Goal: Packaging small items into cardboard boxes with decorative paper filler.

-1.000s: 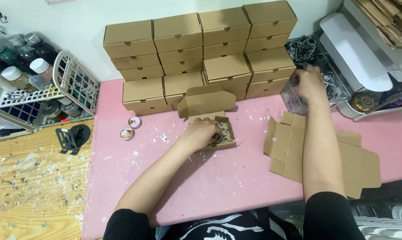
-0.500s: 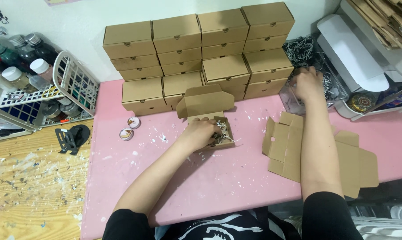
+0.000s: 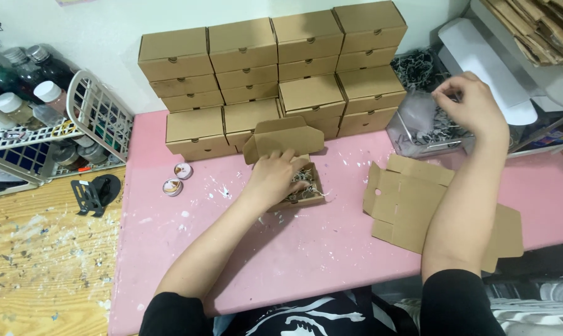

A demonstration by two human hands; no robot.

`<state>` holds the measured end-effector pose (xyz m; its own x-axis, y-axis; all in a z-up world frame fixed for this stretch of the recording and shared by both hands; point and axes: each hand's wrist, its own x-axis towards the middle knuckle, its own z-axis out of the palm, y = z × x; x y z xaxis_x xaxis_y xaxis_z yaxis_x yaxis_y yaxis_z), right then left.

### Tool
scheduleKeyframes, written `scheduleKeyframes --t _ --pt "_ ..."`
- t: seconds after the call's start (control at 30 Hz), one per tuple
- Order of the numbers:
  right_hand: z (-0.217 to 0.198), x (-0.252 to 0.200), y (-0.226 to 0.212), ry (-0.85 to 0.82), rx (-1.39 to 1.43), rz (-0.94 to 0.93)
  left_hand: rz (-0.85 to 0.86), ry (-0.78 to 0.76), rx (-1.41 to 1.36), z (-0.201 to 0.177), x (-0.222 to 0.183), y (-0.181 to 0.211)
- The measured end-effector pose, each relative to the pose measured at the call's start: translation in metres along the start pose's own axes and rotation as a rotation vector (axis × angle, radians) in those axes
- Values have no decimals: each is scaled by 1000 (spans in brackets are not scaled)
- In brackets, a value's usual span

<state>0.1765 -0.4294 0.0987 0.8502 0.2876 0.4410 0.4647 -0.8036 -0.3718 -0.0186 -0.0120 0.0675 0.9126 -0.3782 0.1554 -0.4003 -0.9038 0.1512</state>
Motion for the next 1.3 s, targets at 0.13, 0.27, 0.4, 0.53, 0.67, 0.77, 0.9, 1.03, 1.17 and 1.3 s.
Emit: scheduleKeyframes --t 0.13,0.27,0.4,0.53,0.67,0.77,0.9,1.03,1.17,1.3 --pt "-18 -7 -11 -105 229 213 50 148 30 -11 22 24" --pt "-25 -11 -14 -130 263 218 148 164 -18 -16 65 63" --pt "-29 -12 -21 -101 363 222 215 292 -105 1 117 90" --pt "-26 -10 -24 -138 490 255 189 369 -115 19 162 108" --pt "-22 -8 -27 -134 549 177 170 485 -122 35 195 121" --pt "-23 -7 -30 -204 611 143 144 474 -158 44 215 121" --pt "-33 -10 -40 -247 630 165 98 405 -269 48 231 115" --pt "-41 -12 -50 -216 632 197 48 441 -425 23 220 110" --pt "-50 -14 -64 -146 631 128 65 461 -918 11 209 82" --pt "-54 -13 -104 -135 734 33 113 409 -1256 -16 171 42"
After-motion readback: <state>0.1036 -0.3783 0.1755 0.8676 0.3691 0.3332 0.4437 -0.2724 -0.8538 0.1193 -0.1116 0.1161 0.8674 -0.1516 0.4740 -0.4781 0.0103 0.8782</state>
